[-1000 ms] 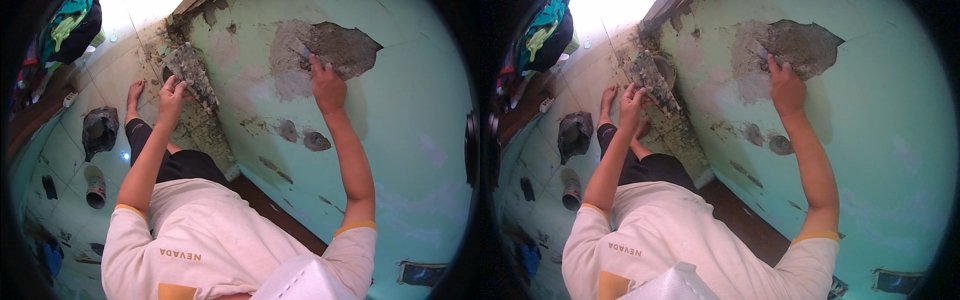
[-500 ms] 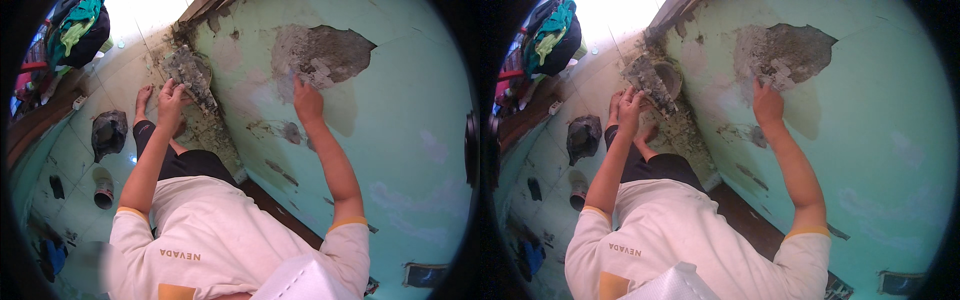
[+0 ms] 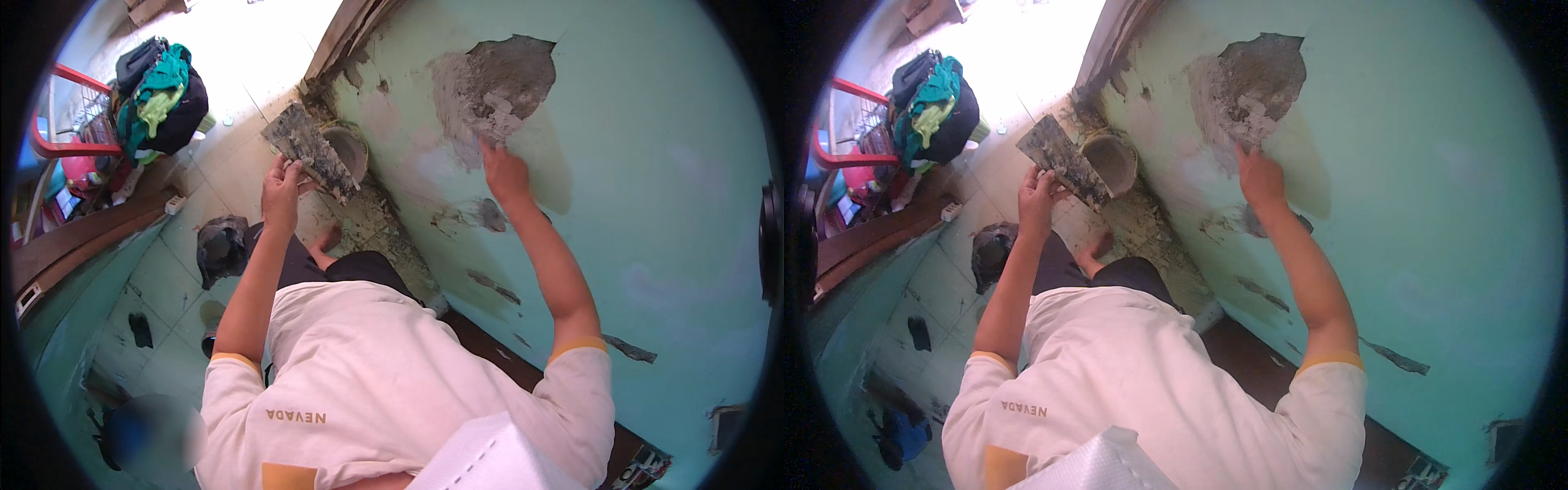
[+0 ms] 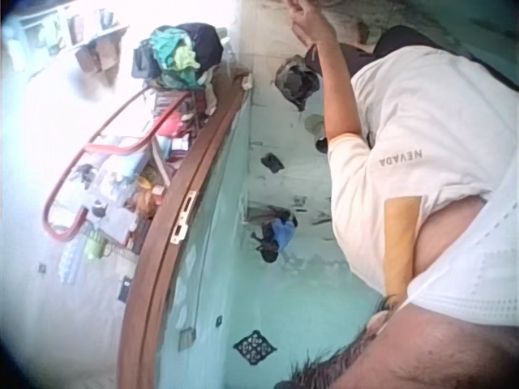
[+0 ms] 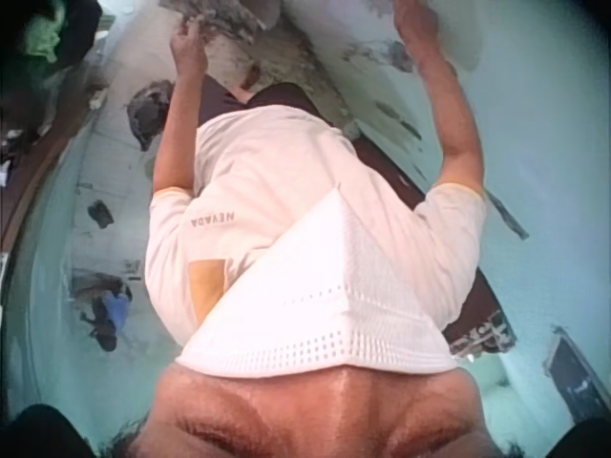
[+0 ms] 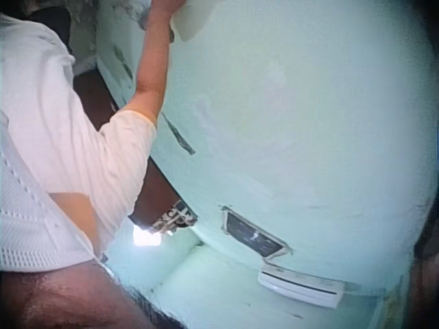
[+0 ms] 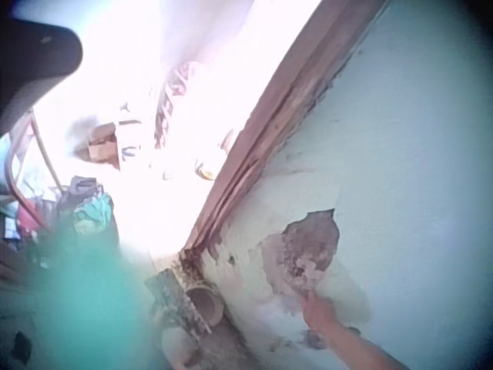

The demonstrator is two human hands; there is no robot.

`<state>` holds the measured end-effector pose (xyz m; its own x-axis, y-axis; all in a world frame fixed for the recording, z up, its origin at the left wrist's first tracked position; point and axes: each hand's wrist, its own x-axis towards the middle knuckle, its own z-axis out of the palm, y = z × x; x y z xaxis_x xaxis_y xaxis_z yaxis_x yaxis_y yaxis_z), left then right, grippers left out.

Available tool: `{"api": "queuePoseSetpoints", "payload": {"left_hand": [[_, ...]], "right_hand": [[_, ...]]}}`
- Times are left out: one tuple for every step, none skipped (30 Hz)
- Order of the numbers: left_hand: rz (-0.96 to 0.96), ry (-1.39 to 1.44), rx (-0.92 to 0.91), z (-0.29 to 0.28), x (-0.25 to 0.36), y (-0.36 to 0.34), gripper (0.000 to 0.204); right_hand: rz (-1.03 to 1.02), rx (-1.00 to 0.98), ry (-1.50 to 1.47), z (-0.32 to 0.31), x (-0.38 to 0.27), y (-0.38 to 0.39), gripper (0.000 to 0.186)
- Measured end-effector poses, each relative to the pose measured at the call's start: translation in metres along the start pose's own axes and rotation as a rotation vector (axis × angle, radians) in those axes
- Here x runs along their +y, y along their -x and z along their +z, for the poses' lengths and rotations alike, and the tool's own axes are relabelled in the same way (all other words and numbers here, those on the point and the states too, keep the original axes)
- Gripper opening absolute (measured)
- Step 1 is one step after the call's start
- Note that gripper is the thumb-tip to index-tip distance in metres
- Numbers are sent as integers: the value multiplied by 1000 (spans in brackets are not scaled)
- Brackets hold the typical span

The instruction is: The person applies plaster or filler to a damaged section of a wall using a putty knife and a larger flat tool, taking the material from a bucket on the floor.

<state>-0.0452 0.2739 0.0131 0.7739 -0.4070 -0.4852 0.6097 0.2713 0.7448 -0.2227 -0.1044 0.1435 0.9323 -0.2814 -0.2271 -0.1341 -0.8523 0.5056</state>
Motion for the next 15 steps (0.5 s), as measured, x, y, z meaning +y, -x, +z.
{"api": "queuePoseSetpoints", "payload": {"left_hand": [[14,-12,12,0,5,3,25],[14,-8,1,2,12,7,26],[15,-2,-10,5,19,12,27],[20,-4,-20,8,26,15,28],[40,-29,-4,6,30,18,26],[61,-53,13,2,31,19,24],[76,-80,12,3,34,20,22],[70,-45,6,7,41,24,21],[64,-11,-1,13,46,29,20],[48,22,-18,20,50,32,19],[38,10,-39,23,48,30,18],[31,-7,-52,24,44,27,17],[32,-23,-56,23,45,25,16],[56,-24,-65,23,54,31,16],[77,-26,-78,25,63,35,15]], "right_hand": [[5,-35,-34,8,-3,10,43],[14,-74,-72,14,-6,21,43],[21,-112,-110,20,-6,27,43],[17,-30,-166,16,-8,24,43],[12,49,-220,3,-13,19,42],[5,129,-273,-6,-20,13,42],[76,91,-317,-12,-26,8,39],[146,52,-359,-17,-31,-4,37],[215,14,-403,-21,-30,-10,36],[272,67,-407,-6,-27,-5,34],[332,117,-408,20,-26,3,32],[387,169,-413,39,-24,13,31],[472,114,-470,45,-23,28,32],[536,65,-527,45,-26,46,33],[603,13,-583,45,-34,64,34]]}}
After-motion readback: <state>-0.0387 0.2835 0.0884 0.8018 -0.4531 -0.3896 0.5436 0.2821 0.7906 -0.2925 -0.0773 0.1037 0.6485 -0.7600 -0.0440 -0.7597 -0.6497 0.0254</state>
